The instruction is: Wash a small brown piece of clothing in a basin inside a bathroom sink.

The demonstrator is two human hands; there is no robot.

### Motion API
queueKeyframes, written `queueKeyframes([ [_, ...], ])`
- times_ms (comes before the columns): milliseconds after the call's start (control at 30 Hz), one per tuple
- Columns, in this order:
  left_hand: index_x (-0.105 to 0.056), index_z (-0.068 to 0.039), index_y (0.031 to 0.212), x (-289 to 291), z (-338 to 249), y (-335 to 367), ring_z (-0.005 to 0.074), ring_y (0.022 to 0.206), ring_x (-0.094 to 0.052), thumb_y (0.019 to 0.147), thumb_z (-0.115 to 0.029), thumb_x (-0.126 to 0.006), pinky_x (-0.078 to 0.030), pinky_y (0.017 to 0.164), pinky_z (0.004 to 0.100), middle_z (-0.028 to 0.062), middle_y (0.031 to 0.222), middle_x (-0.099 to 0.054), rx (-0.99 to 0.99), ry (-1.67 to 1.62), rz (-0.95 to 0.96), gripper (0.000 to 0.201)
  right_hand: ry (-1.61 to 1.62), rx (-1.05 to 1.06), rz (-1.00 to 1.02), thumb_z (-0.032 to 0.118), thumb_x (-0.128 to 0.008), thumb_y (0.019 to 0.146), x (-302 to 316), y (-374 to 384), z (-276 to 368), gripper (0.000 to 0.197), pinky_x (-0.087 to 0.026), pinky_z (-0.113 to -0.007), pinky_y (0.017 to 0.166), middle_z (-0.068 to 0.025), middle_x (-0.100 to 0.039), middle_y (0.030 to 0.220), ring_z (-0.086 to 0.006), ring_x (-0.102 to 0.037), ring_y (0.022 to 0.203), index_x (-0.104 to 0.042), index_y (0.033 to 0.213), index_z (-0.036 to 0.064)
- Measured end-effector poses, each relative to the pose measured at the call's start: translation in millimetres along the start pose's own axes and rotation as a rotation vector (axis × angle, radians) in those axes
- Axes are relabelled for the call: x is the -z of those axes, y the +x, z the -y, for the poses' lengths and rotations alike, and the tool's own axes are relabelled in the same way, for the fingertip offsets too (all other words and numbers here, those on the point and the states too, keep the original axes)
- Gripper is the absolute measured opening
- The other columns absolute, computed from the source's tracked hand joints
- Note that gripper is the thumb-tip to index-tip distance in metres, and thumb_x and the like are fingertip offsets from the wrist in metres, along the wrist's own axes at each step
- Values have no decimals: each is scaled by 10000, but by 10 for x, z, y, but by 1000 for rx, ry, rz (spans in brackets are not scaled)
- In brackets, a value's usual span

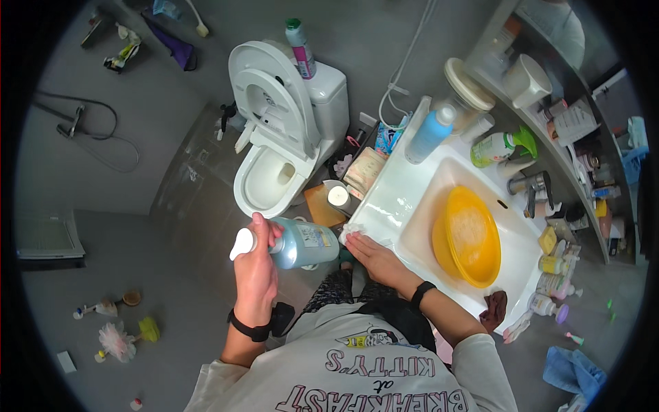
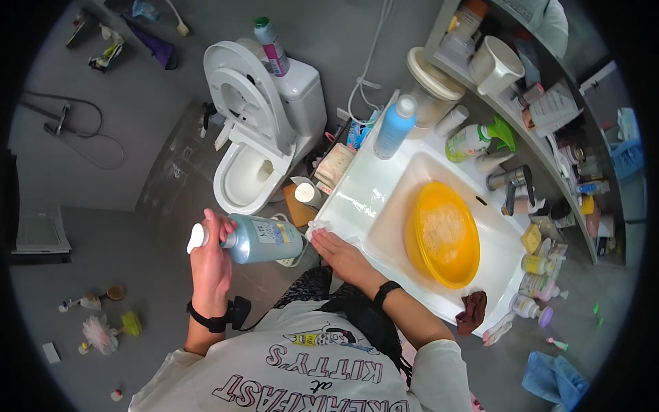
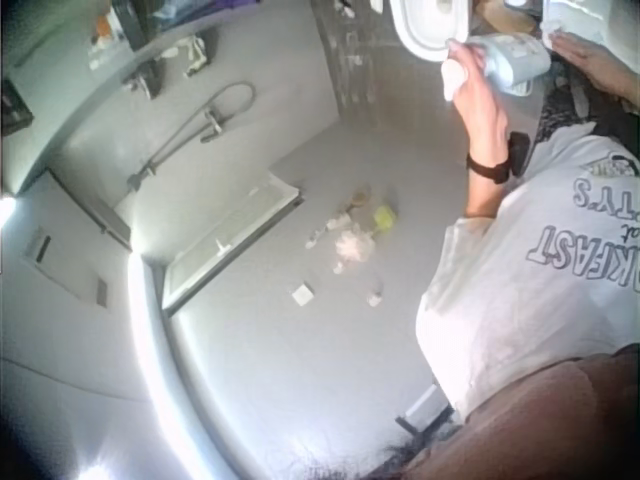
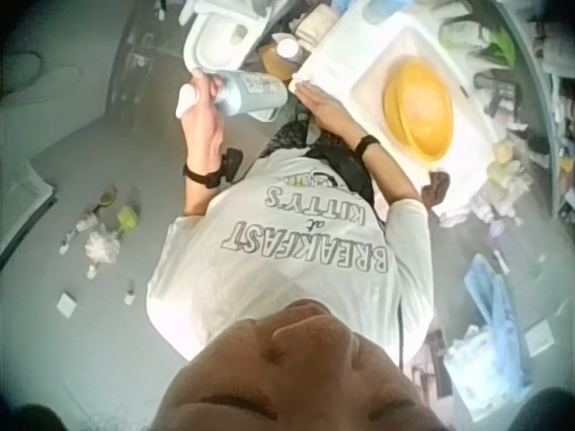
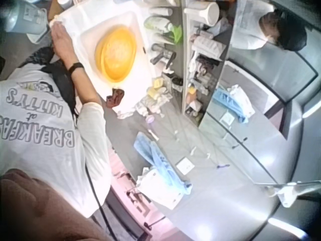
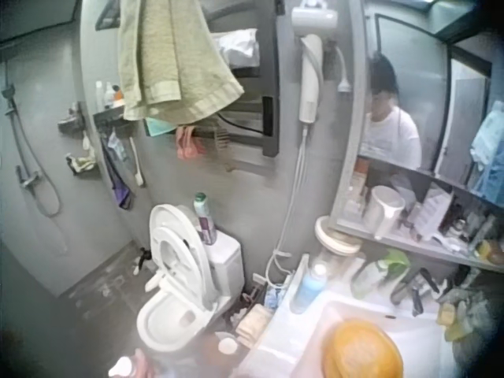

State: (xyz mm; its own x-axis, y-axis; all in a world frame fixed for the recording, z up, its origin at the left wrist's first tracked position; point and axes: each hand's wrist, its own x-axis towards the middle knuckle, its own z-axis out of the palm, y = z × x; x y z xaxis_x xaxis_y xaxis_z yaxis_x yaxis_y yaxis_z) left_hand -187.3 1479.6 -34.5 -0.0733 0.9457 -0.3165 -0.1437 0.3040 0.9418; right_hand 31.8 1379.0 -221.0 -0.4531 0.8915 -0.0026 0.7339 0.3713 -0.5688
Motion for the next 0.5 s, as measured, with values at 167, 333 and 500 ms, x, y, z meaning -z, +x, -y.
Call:
queueKeyframes([
  [167, -519, -53, 738, -157, 72, 94, 147, 826, -512, 1034, -307, -512, -406, 821, 295, 30, 744, -503, 15, 4, 107, 390, -11, -61, 16, -78, -588, 745, 81, -685, 11, 735, -296, -384, 1184, -122, -389, 1514, -288, -371, 1404, -402, 1444, 54],
  [333, -551, -35, 776, -384, 125, 161, 132, 808, -502, 1037, -275, -511, -400, 791, 285, 28, 747, -507, 23, 2, 256, 357, 41, -314, -10, -165, -525, 646, 2, -1817, 80, 825, -288, -401, 1188, -125, -417, 1500, -297, -374, 1404, -431, 1433, 65],
  [500, -486, -55, 696, -645, 201, 125, 154, 838, -511, 1046, -305, -481, -389, 811, 293, 35, 763, -514, 11, 65, 411, 430, 26, -378, -97, -161, -523, 659, -30, -1772, 134, 803, -292, -407, 1181, -147, -425, 1489, -317, -373, 1403, -445, 1426, 63],
])
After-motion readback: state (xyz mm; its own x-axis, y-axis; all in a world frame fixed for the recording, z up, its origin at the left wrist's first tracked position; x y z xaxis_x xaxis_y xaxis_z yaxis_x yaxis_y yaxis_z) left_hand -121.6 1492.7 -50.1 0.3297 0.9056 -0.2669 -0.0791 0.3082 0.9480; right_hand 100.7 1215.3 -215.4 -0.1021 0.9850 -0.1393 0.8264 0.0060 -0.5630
